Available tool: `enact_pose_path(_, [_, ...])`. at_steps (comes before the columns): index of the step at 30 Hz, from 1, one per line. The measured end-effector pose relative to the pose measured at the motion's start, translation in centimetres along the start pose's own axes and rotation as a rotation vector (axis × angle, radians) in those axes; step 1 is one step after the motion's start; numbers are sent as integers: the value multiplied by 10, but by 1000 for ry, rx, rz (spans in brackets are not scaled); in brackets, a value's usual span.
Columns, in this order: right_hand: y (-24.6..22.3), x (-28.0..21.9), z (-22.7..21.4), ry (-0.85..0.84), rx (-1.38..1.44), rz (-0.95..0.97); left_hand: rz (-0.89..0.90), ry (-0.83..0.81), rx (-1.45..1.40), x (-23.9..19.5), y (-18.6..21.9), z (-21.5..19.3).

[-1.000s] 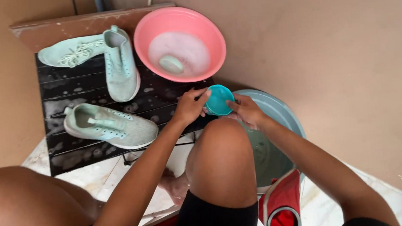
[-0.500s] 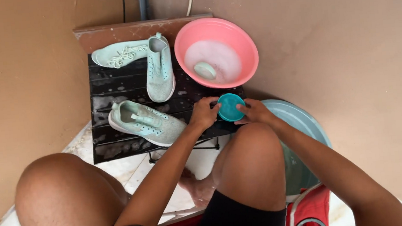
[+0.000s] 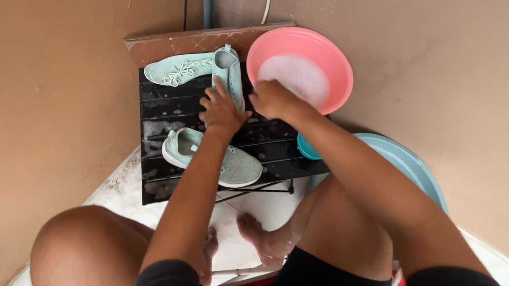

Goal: The person washes a pair of light-colored sneakers by hand. They pour water from a small cup onto the shoes, scrub the soles and uppers with a brush, and rinse them repeatedly. The shoes are placed on a small black table during the process.

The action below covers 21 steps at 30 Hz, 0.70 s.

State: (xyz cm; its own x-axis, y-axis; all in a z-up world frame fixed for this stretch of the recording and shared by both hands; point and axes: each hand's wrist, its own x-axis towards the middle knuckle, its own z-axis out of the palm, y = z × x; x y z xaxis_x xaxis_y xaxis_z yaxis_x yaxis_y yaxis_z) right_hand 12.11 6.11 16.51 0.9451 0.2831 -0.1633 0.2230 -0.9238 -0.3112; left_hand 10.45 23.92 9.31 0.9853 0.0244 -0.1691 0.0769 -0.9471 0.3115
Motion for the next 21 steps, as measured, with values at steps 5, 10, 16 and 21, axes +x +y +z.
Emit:
enact_pose_path(5, [-13, 133, 38, 244, 68, -13, -93, -16, 127, -16, 16, -1])
enact_pose_path(10, [-9, 206, 61, 498, 27, 25, -213, 102, 105, 29, 1, 45])
enact_pose_path(16, [-5, 196, 29, 461, -85, -107, -182, -32, -122, 19, -20, -14])
enact_pose_path(21, [-15, 148, -13, 417, 87, -27, 91, -199, -125, 2, -66, -105])
